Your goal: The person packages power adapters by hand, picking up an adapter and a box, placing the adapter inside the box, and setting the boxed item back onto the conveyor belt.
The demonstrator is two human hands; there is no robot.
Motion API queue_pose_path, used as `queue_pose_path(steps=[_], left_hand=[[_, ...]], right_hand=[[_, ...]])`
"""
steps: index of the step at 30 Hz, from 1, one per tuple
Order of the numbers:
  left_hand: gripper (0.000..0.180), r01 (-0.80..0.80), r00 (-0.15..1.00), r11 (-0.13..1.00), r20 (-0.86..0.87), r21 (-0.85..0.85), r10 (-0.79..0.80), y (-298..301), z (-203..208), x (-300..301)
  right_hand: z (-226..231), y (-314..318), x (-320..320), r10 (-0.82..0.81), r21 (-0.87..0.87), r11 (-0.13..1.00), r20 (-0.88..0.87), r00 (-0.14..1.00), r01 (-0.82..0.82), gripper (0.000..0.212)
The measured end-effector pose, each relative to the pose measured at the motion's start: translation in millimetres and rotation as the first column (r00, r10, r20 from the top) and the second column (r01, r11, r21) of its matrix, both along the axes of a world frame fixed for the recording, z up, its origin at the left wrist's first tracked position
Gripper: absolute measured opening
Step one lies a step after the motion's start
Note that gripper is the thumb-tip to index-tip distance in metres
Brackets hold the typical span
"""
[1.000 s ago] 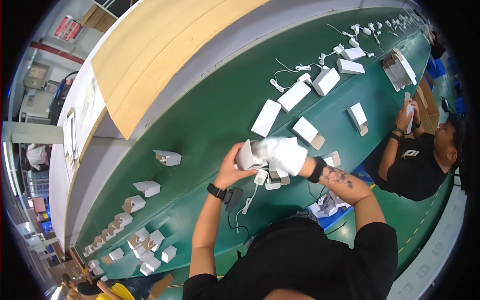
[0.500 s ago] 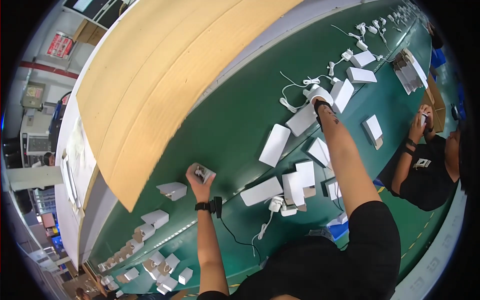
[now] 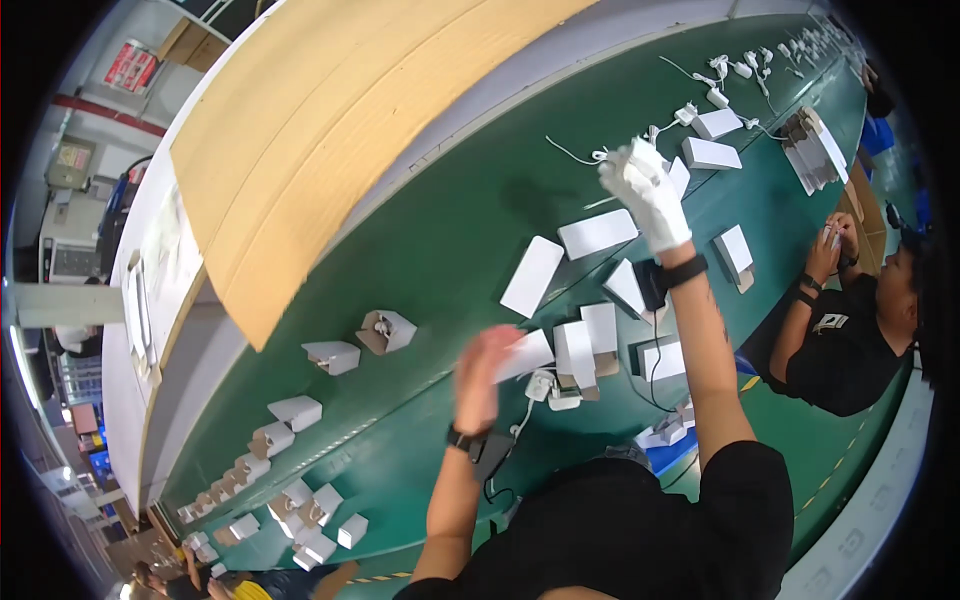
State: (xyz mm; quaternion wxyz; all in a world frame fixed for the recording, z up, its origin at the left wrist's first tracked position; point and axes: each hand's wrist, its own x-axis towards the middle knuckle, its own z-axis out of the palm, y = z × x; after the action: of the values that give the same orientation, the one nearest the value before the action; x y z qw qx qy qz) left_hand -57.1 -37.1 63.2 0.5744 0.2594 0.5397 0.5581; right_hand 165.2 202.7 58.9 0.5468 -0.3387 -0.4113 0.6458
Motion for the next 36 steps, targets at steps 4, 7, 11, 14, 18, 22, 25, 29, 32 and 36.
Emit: queue_pose_path(steps=[4, 7, 11, 14, 18, 22, 25, 29, 32, 36], left_hand=[[0.049, 0.157, 0.712, 0.965, 0.702, -0.210, 0.037, 18, 14, 86], [0.056, 0.019, 0.465, 0.994, 0.881, -0.108, 0.087, 20, -37, 84], [0.060, -0.067, 0.297, 0.955, 0.919, 0.290, -0.258, 17, -79, 65], [0.060, 0.051, 0.640, 0.977, 0.744, 0.206, -0.190, 18, -42, 65], [0.061, -0.056, 0.856, 0.998, 0.517, 0.036, 0.029, 25, -29, 78], [0.055, 0.005, 0.950, 0.974, -0.305, 0.225, 0.065, 51, -56, 52], [0.068, 0.164, 0.323, 0.971, -0.921, -0.173, -0.218, 81, -65, 18], [0.088, -0.011, 0.013, 0.848, -0.848, -0.529, -0.529, 107, -79, 17], [0.097, 0.211, 0.176, 0.744, -0.724, -0.634, -0.667, 100, -106, -34], [0.096, 0.672, 0.592, 0.734, -0.529, -0.092, -0.608, 67, -99, -78]], right_hand=[[-11, -86, 22, 0.138, 0.091, 0.984, 0.153, 0.978, -0.153, 0.040], [35, -181, 9, 0.271, -0.152, 0.959, 0.227, 0.935, -0.241, 0.036], [19, -214, 6, 0.325, 0.011, 0.931, 0.427, 0.844, -0.364, 0.035], [-22, -216, -6, 0.312, 0.066, 0.909, 0.549, 0.775, -0.412, 0.036], [-65, -215, -27, 0.414, -0.148, 0.910, 0.381, 0.827, -0.388, 0.037], [-47, -206, -29, 0.278, -0.247, 0.940, 0.155, 0.948, -0.236, 0.038], [-31, -191, -11, 0.181, -0.204, 0.969, 0.192, 0.965, -0.141, 0.039], [-31, -183, 12, 0.155, -0.204, 0.973, 0.214, 0.964, -0.110, 0.046], [-18, -183, 21, 0.363, -0.431, 0.817, -0.129, 0.923, -0.382, 0.054], [-12, -170, 14, 0.491, -0.366, 0.681, -0.414, 0.767, -0.634, 0.058]])
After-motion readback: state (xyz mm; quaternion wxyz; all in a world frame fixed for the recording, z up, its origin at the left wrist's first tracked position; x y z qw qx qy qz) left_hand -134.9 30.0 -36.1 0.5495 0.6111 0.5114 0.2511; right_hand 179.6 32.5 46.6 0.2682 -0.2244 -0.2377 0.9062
